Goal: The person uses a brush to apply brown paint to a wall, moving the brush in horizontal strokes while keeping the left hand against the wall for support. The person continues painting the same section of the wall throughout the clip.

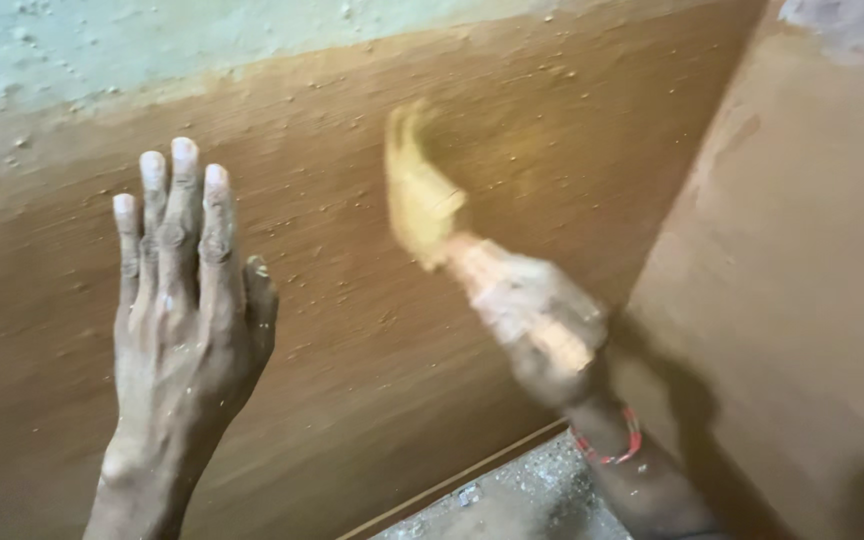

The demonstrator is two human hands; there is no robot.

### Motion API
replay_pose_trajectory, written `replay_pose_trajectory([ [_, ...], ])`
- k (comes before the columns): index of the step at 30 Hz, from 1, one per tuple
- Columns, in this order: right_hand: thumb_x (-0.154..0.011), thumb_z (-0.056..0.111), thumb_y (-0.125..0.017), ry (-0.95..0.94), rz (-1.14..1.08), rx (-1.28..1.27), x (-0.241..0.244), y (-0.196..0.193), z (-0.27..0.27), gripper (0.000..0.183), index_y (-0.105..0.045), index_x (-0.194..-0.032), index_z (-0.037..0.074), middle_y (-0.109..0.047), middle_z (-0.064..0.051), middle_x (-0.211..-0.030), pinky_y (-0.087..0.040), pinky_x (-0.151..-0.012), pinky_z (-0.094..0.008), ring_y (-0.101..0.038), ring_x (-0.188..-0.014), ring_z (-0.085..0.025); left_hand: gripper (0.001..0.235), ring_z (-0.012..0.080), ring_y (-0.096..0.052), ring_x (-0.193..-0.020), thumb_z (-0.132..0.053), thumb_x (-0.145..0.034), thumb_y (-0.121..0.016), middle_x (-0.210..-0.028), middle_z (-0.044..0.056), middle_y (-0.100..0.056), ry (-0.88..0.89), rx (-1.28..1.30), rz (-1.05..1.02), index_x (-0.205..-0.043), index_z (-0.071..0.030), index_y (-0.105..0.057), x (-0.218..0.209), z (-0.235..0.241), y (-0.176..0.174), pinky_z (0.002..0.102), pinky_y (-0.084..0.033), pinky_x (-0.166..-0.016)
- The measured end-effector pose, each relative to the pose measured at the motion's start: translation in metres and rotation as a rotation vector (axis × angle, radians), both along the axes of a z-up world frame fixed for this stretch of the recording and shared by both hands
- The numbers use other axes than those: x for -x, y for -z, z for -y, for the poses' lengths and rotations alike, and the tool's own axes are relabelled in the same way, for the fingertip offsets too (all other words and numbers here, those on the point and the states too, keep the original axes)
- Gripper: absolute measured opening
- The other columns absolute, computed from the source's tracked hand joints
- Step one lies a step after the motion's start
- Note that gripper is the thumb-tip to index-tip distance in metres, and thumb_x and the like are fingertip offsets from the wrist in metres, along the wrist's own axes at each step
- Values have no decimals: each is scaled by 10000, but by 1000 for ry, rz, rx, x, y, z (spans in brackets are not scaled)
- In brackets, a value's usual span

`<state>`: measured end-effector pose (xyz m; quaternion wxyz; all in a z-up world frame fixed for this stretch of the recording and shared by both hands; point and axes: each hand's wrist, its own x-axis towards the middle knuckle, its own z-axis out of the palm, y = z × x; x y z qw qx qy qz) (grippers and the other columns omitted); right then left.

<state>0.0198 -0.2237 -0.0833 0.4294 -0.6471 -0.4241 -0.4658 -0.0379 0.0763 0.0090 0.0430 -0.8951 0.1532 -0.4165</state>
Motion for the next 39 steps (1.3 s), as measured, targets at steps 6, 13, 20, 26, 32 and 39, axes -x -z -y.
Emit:
replay_pose_trajectory([
  [6,-1055,155,-575,-366,-157,-17,29,13,-66,193,-705,-1060,11,-716,-227,-1204,-642,-872,-346,-771,-1020,-293,704,338,-131,-1632,-83,-1024,-478,-1735,189,-151,-23,27,53,-1653,-26,-167,18,-16,2,535,-128,-1366],
  [13,-1123,118,-540,50,-148,-224,-29,72,34,186,-679,-1108,-5,-679,-117,-1188,-575,-1072,-370,-672,-1197,-230,731,401,-124,-1589,-126,-996,-542,-1698,257,-161,-35,24,-51,-1612,74,-202,10,-31,13,531,-124,-1315],
  [20,-1153,-52,-600,347,-136,-541,-64,69,169,47,-640,-1171,-68,-677,-91,-1114,-577,-938,-242,-632,-990,-130,768,396,-119,-1591,-179,-987,-589,-1697,251,-166,5,6,-80,-1602,84,-212,7,-37,14,526,-119,-1313],
  [26,-1128,-67,-645,570,-99,-302,-78,18,142,38,-681,-1119,-61,-703,-106,-1091,-560,-908,-276,-678,-1019,-162,772,382,-89,-1590,-154,-993,-571,-1704,249,-134,11,-14,-81,-1613,75,-171,-1,-32,14,518,-91,-1316],
  [32,-1124,116,-481,50,-18,-68,-10,13,13,232,-642,-1129,-51,-703,-232,-1165,-636,-944,-397,-730,-1116,-339,732,370,-71,-1612,-114,-1023,-504,-1724,235,-105,60,24,-50,-1634,37,-130,3,-34,12,516,-75,-1343],
  [39,-1082,210,-644,-208,-198,-58,31,21,-62,197,-683,-1040,22,-733,-216,-1181,-652,-800,-355,-783,-973,-288,718,366,-61,-1611,-186,-1065,-487,-1726,223,-92,14,19,-62,-1644,0,-106,18,-43,3,523,-66,-1340],
])
